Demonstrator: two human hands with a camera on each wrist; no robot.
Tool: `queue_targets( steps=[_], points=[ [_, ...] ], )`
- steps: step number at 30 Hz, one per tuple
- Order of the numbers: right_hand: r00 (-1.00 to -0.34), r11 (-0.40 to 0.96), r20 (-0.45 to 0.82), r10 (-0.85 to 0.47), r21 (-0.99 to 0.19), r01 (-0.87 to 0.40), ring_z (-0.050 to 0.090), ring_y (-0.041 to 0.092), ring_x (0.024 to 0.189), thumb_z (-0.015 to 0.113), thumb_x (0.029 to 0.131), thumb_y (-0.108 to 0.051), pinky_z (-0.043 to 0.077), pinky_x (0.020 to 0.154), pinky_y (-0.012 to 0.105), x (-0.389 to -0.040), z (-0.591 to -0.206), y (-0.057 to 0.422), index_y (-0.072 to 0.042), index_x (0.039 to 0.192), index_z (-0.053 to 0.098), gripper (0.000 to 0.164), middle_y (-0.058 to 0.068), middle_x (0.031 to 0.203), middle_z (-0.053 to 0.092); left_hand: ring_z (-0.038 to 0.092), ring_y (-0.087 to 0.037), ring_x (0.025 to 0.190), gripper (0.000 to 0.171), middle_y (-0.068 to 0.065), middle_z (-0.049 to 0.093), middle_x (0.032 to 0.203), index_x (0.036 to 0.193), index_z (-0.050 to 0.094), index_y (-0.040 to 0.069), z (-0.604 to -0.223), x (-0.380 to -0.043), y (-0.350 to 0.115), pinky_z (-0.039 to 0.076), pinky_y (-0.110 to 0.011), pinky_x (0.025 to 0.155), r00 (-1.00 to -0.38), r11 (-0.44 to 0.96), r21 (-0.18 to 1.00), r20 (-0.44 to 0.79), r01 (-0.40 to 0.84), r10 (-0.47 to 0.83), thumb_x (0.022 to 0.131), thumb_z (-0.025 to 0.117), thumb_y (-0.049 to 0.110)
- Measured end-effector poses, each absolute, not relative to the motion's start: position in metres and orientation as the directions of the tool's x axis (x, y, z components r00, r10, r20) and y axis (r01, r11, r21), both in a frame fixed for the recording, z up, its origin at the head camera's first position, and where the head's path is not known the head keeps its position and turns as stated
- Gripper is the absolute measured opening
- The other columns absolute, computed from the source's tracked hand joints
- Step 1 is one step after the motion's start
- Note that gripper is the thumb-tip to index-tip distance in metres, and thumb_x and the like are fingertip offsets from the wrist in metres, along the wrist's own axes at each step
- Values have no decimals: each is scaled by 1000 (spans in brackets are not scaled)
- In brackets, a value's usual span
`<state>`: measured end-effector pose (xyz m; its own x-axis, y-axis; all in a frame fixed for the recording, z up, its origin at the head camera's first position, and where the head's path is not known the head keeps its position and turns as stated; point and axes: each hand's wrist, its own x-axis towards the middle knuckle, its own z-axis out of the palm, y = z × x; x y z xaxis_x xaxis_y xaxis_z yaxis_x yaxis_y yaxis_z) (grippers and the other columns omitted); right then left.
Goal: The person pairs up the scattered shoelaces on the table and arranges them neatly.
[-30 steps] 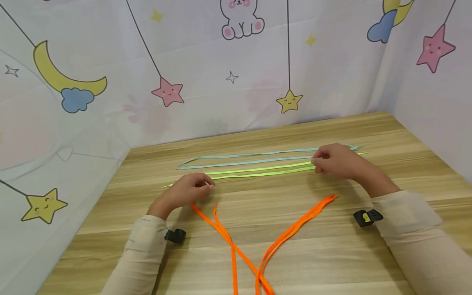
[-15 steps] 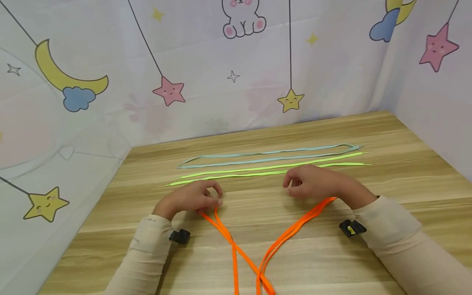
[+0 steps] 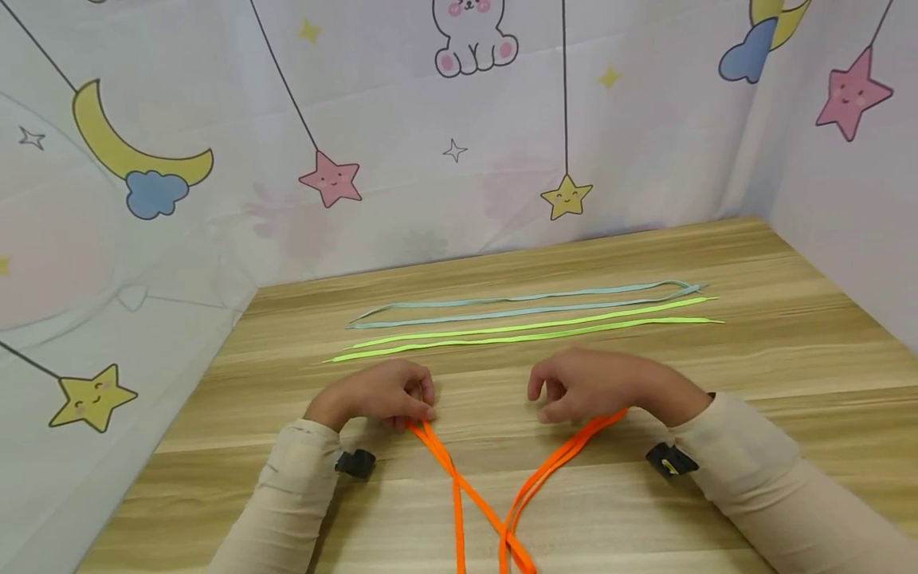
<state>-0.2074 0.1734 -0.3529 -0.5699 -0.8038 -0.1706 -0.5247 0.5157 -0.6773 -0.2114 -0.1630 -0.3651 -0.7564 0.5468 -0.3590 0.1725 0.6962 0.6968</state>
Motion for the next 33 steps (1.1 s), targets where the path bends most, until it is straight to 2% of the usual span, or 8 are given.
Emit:
queue_targets(
  steps=[6, 13, 17, 25, 33],
  points=[
    [-565, 521, -179, -805, -669, -530, 61, 8, 75, 69, 94, -21, 51, 70, 28, -205, -356, 169, -13, 112, 66, 19, -10, 83, 65, 59, -16, 52, 7, -5, 68, 71, 88, 65, 7, -367, -212, -164, 52, -28, 51, -759, 698, 691, -350, 187, 549, 91, 71, 7],
    [-539, 502, -187, -821, -685, -527, 60, 7, 74, 70, 93, -20, 51, 69, 27, -200, -358, 163, -13, 111, 66, 19, -10, 82, 64, 58, -15, 56, 12, -3, 66, 73, 90, 64, 8, -369, -214, -166, 52, -29, 54, -775, 700, 690, -337, 183, 535, 90, 74, 13],
    [-526, 495, -189, -829, -686, -534, 58, 6, 73, 71, 91, -18, 51, 69, 26, -196, -357, 159, -16, 109, 66, 20, -10, 81, 63, 57, -15, 58, 8, -2, 65, 75, 90, 64, 9, -368, -215, -168, 50, -28, 54, -787, 710, 670, -311, 216, 533, 91, 72, 9],
    [-486, 467, -192, -853, -696, -545, 56, 4, 67, 78, 86, -21, 49, 63, 23, -189, -361, 152, -22, 96, 68, 14, -12, 75, 61, 55, -14, 60, 6, -2, 64, 77, 93, 65, 8, -369, -217, -172, 49, -27, 56, -830, 711, 671, -262, 210, 493, 89, 68, 4],
    [-470, 473, -216, -856, -694, -542, 53, 2, 62, 80, 82, -23, 45, 58, 21, -184, -360, 150, -23, 83, 66, 15, -13, 69, 57, 53, -16, 63, 11, -2, 62, 78, 97, 64, 10, -372, -219, -179, 46, -29, 59, -854, 718, 664, -233, 210, 465, 88, 60, 3]
  ],
)
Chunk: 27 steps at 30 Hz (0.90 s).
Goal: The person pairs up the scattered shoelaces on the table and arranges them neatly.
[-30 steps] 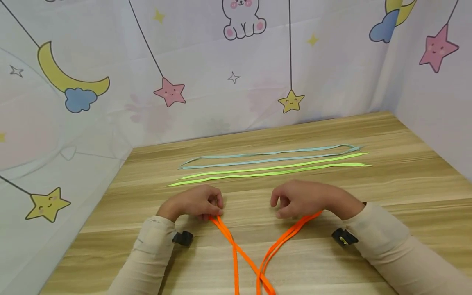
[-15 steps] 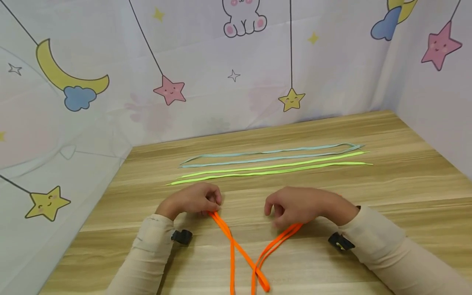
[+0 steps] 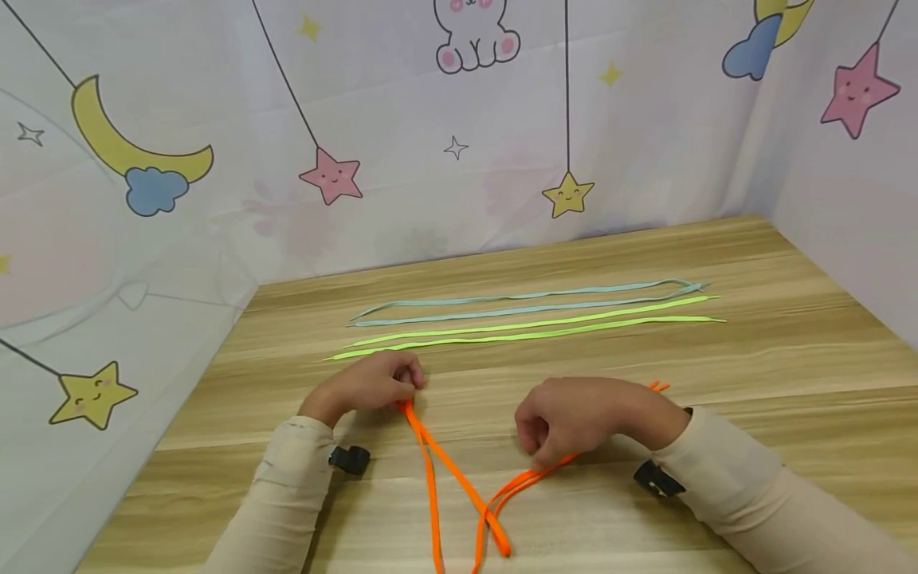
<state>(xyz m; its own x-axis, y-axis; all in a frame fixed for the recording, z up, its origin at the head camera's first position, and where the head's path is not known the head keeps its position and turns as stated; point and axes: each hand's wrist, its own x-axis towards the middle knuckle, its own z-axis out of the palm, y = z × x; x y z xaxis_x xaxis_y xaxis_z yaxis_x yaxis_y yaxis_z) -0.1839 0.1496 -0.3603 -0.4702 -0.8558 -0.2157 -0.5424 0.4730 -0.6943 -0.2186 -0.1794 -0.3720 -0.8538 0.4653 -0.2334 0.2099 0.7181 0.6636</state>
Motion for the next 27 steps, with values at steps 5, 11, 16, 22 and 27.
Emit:
queue_targets(
  steps=[5, 11, 16, 22, 27],
  points=[
    [-476, 501, -244, -845, -672, -545, 52, 1, 61, 82, 79, -22, 44, 57, 20, -183, -359, 150, -25, 78, 63, 19, -13, 67, 56, 53, -15, 63, 14, -1, 62, 80, 100, 66, 11, -373, -221, -186, 46, -29, 60, -846, 715, 669, -246, 205, 473, 90, 58, 5],
    [-480, 525, -271, -834, -656, -543, 49, 1, 59, 81, 79, -19, 40, 56, 20, -182, -359, 150, -26, 76, 63, 20, -13, 65, 54, 55, -16, 60, 28, -1, 64, 77, 106, 73, 15, -372, -225, -192, 48, -29, 59, -865, 723, 651, -203, 232, 460, 88, 56, 4],
    [-468, 529, -288, -835, -654, -541, 48, 1, 57, 77, 78, -11, 38, 54, 19, -182, -358, 150, -25, 72, 64, 21, -13, 63, 54, 52, -18, 63, 31, -5, 61, 80, 113, 74, 20, -369, -225, -197, 45, -30, 61, -911, 734, 652, -163, 190, 380, 94, 54, 9],
    [-457, 532, -299, -838, -632, -563, 48, 0, 57, 74, 81, -9, 39, 54, 18, -182, -360, 151, -26, 70, 64, 22, -13, 64, 55, 59, -23, 76, 26, -5, 67, 98, 102, 77, 13, -369, -226, -204, 52, -34, 68, -951, 672, 731, -110, 119, 288, 99, 51, 12],
    [-450, 533, -309, -838, -641, -553, 48, 0, 57, 72, 82, -9, 40, 54, 19, -185, -359, 154, -26, 72, 64, 21, -13, 66, 57, 59, -25, 80, 27, -4, 69, 99, 94, 78, 10, -369, -227, -207, 52, -36, 71, -972, 647, 753, -42, 121, 231, 98, 51, 14]
  ],
)
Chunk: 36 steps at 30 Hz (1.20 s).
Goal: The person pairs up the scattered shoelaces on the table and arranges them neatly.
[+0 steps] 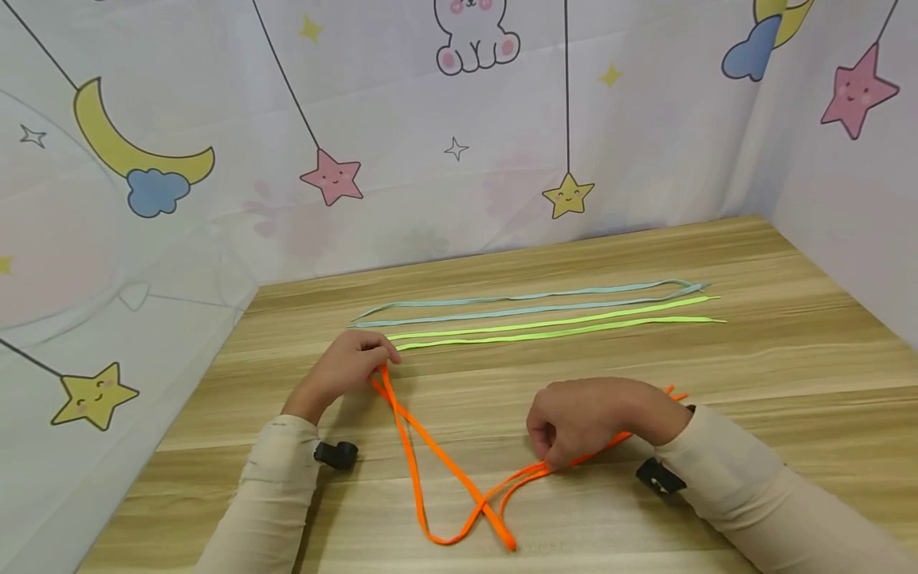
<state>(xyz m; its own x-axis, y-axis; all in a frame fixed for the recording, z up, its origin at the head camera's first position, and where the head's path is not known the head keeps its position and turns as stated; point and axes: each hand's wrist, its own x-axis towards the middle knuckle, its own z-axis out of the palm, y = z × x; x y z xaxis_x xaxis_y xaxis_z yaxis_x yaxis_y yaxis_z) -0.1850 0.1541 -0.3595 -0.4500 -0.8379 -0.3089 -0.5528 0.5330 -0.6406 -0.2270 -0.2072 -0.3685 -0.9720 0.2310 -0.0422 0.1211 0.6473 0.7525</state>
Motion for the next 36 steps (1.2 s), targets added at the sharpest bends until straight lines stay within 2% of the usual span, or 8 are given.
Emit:
queue_targets(
  steps=[10, 16, 22, 28, 32, 36],
  points=[
    [-471, 520, -283, -836, -683, -513, 52, 4, 62, 67, 87, -10, 44, 59, 21, -195, -355, 168, -23, 77, 61, 17, -10, 70, 58, 59, -25, 67, 25, -11, 68, 83, 94, 77, 3, -369, -228, -209, 53, -35, 63, -978, 575, 810, -15, 111, 210, 99, 53, 10],
    [-469, 432, -231, -852, -817, -382, 70, 22, 71, 63, 92, -4, 57, 69, 34, -201, -355, 174, -11, 84, 59, 12, 4, 79, 69, 67, -26, 79, 24, -9, 71, 85, 101, 75, 3, -373, -229, -211, 55, -38, 65, -995, 543, 835, 50, 89, 86, 99, 54, 14],
    [-463, 328, -144, -875, -880, -345, 71, 31, 74, 61, 97, -5, 59, 71, 42, -211, -357, 181, -5, 87, 57, 11, 11, 82, 71, 70, -30, 86, 26, -13, 72, 92, 106, 74, 3, -373, -230, -213, 47, -29, 53, -991, 463, 881, 128, 97, -36, 99, 58, 22],
    [-491, 248, -54, -869, -907, -339, 66, 40, 70, 62, 97, -3, 59, 67, 45, -222, -359, 192, -3, 87, 58, 11, 15, 77, 67, 71, -23, 86, 24, -5, 72, 93, 105, 74, 10, -375, -231, -216, 56, -39, 77, -974, 498, 859, 198, 120, -108, 97, 68, 33],
    [-518, 208, -3, -856, -917, -339, 63, 43, 69, 63, 96, -1, 57, 66, 44, -228, -359, 201, 2, 92, 59, 6, 17, 77, 64, 70, -24, 83, 16, -6, 70, 91, 100, 72, 12, -376, -232, -218, 56, -39, 74, -960, 516, 846, 240, 134, -145, 95, 72, 27],
    [-544, 183, 41, -838, -919, -351, 59, 42, 68, 63, 95, 1, 55, 64, 41, -233, -358, 207, 5, 95, 59, 6, 19, 75, 60, 69, -24, 82, 12, -9, 69, 91, 100, 67, 9, -375, -232, -220, 55, -33, 70, -951, 510, 850, 255, 133, -176, 95, 70, 19]
  ],
)
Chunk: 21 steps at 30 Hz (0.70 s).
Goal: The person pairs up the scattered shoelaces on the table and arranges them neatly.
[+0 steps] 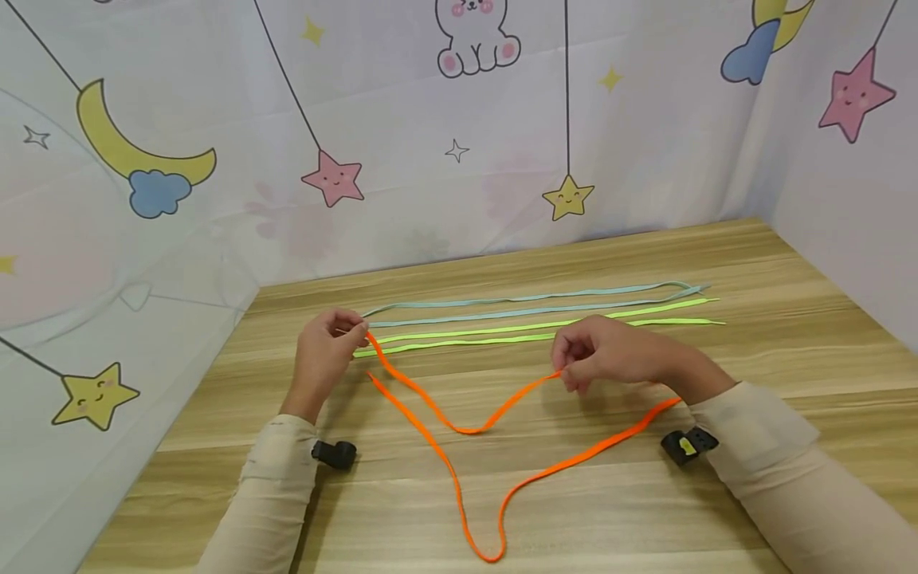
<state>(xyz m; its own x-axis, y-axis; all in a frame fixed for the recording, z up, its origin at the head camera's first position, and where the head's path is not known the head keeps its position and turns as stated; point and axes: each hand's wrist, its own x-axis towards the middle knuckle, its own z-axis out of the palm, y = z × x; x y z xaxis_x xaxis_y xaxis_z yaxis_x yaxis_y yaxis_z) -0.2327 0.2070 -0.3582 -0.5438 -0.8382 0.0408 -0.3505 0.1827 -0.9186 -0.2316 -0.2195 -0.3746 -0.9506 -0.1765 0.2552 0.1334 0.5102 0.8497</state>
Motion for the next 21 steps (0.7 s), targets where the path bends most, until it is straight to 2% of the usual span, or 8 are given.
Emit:
queue_targets(
  steps=[5, 9, 11, 15, 21],
  points=[
    [-581, 190, 57, -812, -915, -356, 58, 38, 69, 62, 95, 3, 54, 63, 40, -237, -357, 214, 4, 95, 60, 2, 18, 77, 60, 71, -28, 82, 16, -12, 63, 92, 109, 62, 4, -373, -232, -222, 57, -33, 68, -952, 459, 879, 238, 126, -194, 96, 65, 13],
    [-626, 217, 56, -778, -910, -352, 60, 35, 71, 60, 96, 3, 55, 65, 41, -240, -358, 221, 2, 97, 60, 2, 16, 79, 61, 71, -31, 84, 32, -13, 60, 95, 129, 58, 8, -372, -232, -225, 57, -37, 67, -958, 436, 894, 210, 107, -195, 98, 63, 13],
    [-645, 219, 59, -762, -913, -343, 60, 35, 71, 59, 97, 3, 56, 66, 43, -241, -358, 224, 3, 98, 59, 1, 17, 79, 61, 71, -31, 86, 35, -13, 60, 97, 133, 57, 11, -371, -232, -227, 58, -41, 69, -961, 418, 904, 187, 87, -204, 99, 62, 15],
    [-669, 209, 74, -739, -920, -332, 61, 35, 71, 60, 98, -1, 57, 67, 45, -244, -358, 229, 6, 98, 58, 7, 18, 80, 63, 70, -32, 90, 29, -12, 58, 98, 128, 59, 10, -371, -232, -229, 58, -46, 73, -963, 369, 928, 140, 47, -230, 100, 61, 17],
    [-692, 209, 77, -718, -924, -320, 64, 33, 73, 61, 99, -2, 58, 68, 45, -246, -358, 236, 9, 100, 58, 12, 18, 83, 65, 70, -28, 88, 26, -9, 58, 98, 122, 61, 3, -371, -235, -233, 58, -42, 73, -961, 335, 942, 105, 13, -257, 100, 61, 17]
  ],
)
